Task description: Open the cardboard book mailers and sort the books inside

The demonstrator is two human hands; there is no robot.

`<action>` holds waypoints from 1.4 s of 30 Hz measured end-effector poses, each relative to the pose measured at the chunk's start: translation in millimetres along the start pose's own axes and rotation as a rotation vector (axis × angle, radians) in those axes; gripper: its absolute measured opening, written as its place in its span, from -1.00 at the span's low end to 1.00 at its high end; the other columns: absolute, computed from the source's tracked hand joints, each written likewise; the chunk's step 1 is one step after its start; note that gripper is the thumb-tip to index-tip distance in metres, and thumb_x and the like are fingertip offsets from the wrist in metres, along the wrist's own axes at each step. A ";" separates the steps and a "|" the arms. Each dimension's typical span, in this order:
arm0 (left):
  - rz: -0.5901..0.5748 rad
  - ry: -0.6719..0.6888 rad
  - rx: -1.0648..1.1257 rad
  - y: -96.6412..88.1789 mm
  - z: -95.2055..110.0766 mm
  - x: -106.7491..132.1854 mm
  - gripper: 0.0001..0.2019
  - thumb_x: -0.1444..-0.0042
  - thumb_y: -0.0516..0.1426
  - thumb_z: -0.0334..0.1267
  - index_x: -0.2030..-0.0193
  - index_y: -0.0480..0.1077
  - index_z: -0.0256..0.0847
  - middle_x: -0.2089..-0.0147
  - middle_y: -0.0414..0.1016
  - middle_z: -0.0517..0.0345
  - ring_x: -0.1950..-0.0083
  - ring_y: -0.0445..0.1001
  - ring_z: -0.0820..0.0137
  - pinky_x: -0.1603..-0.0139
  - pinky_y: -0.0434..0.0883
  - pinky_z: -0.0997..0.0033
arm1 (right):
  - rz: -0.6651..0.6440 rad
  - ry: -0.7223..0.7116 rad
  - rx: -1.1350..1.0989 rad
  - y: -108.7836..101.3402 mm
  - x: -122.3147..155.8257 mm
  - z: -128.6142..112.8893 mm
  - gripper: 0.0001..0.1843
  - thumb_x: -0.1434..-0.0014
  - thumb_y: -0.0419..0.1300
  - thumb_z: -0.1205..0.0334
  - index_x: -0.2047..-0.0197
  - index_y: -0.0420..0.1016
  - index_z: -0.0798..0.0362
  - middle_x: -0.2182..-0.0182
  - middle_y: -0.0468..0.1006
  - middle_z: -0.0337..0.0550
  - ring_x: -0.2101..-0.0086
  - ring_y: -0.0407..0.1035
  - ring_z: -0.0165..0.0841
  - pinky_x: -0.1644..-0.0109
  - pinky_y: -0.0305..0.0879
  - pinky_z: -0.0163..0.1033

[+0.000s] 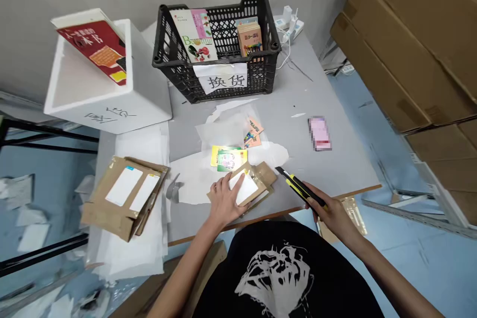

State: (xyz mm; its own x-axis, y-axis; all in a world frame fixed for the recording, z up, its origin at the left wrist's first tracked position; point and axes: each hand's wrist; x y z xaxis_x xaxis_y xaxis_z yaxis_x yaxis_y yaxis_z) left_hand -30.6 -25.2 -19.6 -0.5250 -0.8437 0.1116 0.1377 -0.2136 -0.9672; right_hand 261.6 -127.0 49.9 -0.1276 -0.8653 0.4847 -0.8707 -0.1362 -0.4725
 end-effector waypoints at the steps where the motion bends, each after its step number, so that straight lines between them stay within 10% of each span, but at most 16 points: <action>1: 0.023 -0.076 0.003 1.8 -5.5 12.6 -0.17 0.08 0.16 0.12 -0.34 0.03 -0.03 -0.26 0.07 -0.19 -0.14 0.14 -0.04 -0.06 0.11 -0.03 | -0.035 -0.009 0.002 5.5 -5.7 -4.0 -0.48 -0.25 -0.04 -0.01 -0.26 0.20 -0.12 0.46 0.55 -0.30 0.62 0.34 -0.47 0.37 0.39 -0.31; 15: 0.156 -0.276 0.077 41.2 0.1 69.1 -0.20 0.11 0.17 0.09 -0.30 0.11 -0.05 -0.27 0.03 -0.18 -0.21 0.07 -0.05 -0.11 0.07 -0.03 | -0.377 -0.144 0.153 44.1 -66.7 -42.1 -0.49 -0.27 -0.07 0.02 -0.27 0.18 -0.15 0.52 0.53 -0.33 0.67 0.23 -0.51 0.51 0.26 -0.37; 42: 0.023 -0.268 0.027 31.2 16.5 39.1 -0.25 0.07 0.14 0.07 -0.30 0.12 -0.01 -0.26 0.07 -0.16 -0.16 0.12 -0.03 -0.07 0.08 -0.03 | -0.384 -0.228 0.235 31.0 -82.5 -9.8 -0.54 -0.29 -0.09 0.08 -0.23 0.26 -0.13 0.47 0.56 -0.28 0.53 0.36 -0.42 0.38 0.30 -0.33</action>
State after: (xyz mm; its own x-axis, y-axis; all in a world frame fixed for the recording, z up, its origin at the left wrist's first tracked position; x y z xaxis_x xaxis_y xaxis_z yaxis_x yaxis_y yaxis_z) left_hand -33.0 -73.0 -41.6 -0.2805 -0.9480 0.1501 0.1712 -0.2033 -0.9640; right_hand 240.5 -55.1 2.5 0.3112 -0.8111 0.4953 -0.7006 -0.5479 -0.4570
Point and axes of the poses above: each hand's wrist, its own x-axis away from the middle knuckle, its own y-axis out of the palm, z = x × y
